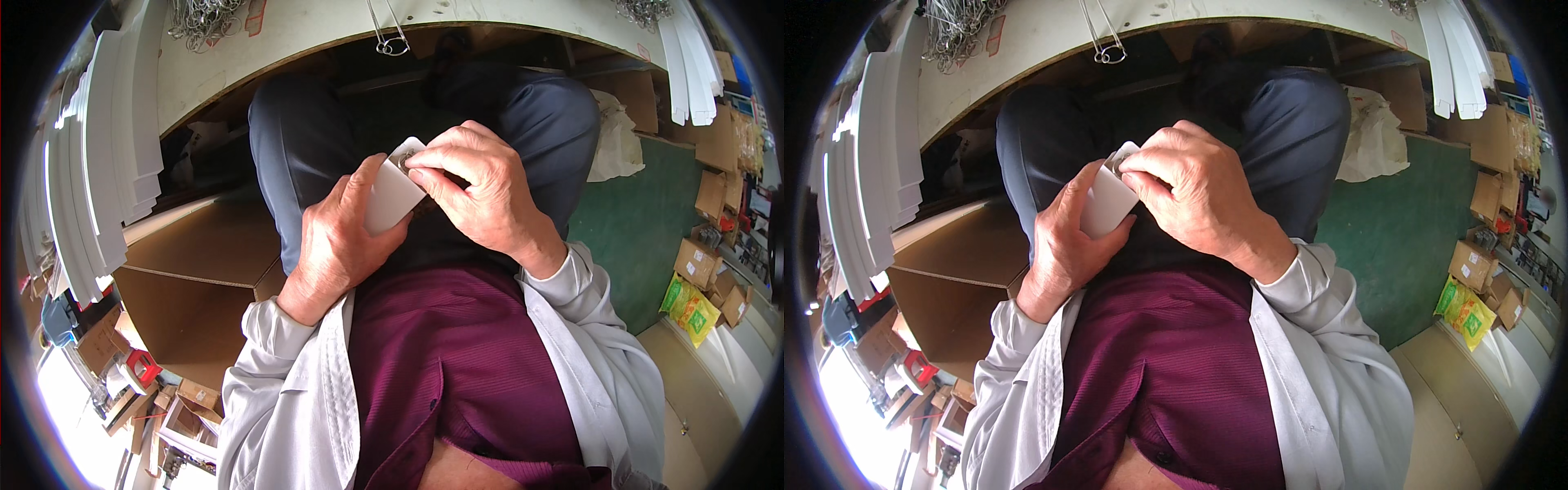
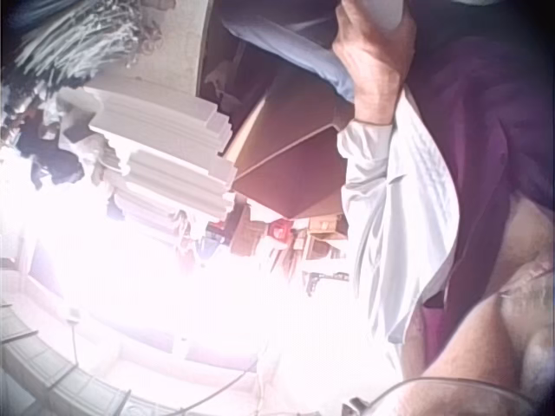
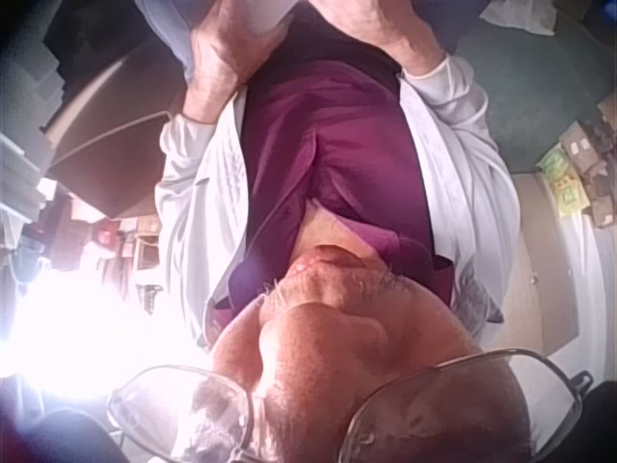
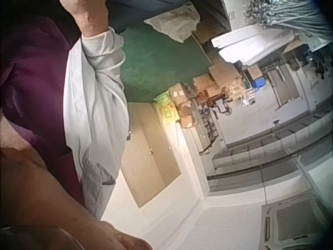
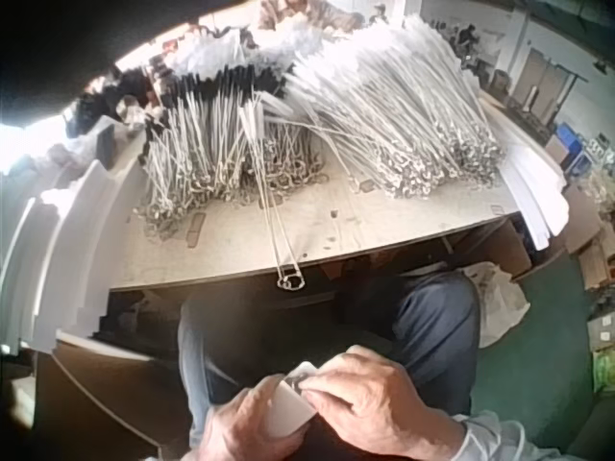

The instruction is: Inserting bundles of thin metal wire brushes into white paper sleeves for packaging.

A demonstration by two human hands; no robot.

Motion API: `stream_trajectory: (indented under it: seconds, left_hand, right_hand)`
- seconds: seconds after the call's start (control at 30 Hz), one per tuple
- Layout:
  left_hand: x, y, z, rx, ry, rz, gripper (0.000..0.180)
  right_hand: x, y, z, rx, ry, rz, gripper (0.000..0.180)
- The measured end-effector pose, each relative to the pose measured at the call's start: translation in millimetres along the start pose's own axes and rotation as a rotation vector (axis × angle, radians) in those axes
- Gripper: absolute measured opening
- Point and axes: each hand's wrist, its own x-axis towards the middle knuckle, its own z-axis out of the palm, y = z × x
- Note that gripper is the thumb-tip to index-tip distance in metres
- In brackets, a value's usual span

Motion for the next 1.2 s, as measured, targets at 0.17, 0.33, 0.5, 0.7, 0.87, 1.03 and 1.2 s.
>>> stream_trajectory:
  seconds: [0.17, 0.33, 0.5, 0.7, 0.87, 1.03, 1.2]
  left_hand:
    - [0, -1, 1, 0.014, -0.006, -0.013, 0.078]
    - [-2, -3, 3, -0.001, -0.008, -0.002, 0.079]
    - [-5, -5, 5, 0.007, -0.015, -0.008, 0.078]
    - [-5, -6, 7, 0.012, -0.021, -0.001, 0.077]
    - [-6, -5, 7, -0.003, -0.032, -0.009, 0.076]
    - [-6, -5, 6, 0.000, -0.021, 0.010, 0.077]
    - [-5, -4, 7, 0.000, -0.028, 0.001, 0.076]
  right_hand:
    - [1, -6, -2, 0.026, -0.079, 0.149, 0.023]
    - [1, -2, -1, -0.037, -0.099, 0.071, 0.024]
    - [-1, -1, 0, -0.058, -0.137, 0.110, 0.015]
    - [-1, 2, -1, -0.048, -0.163, 0.110, 0.013]
    - [-3, 5, -1, -0.043, -0.168, 0.135, 0.011]
    - [1, 1, -2, -0.030, -0.188, 0.178, 0.008]
    - [-2, 6, -1, -0.023, -0.142, 0.130, 0.009]
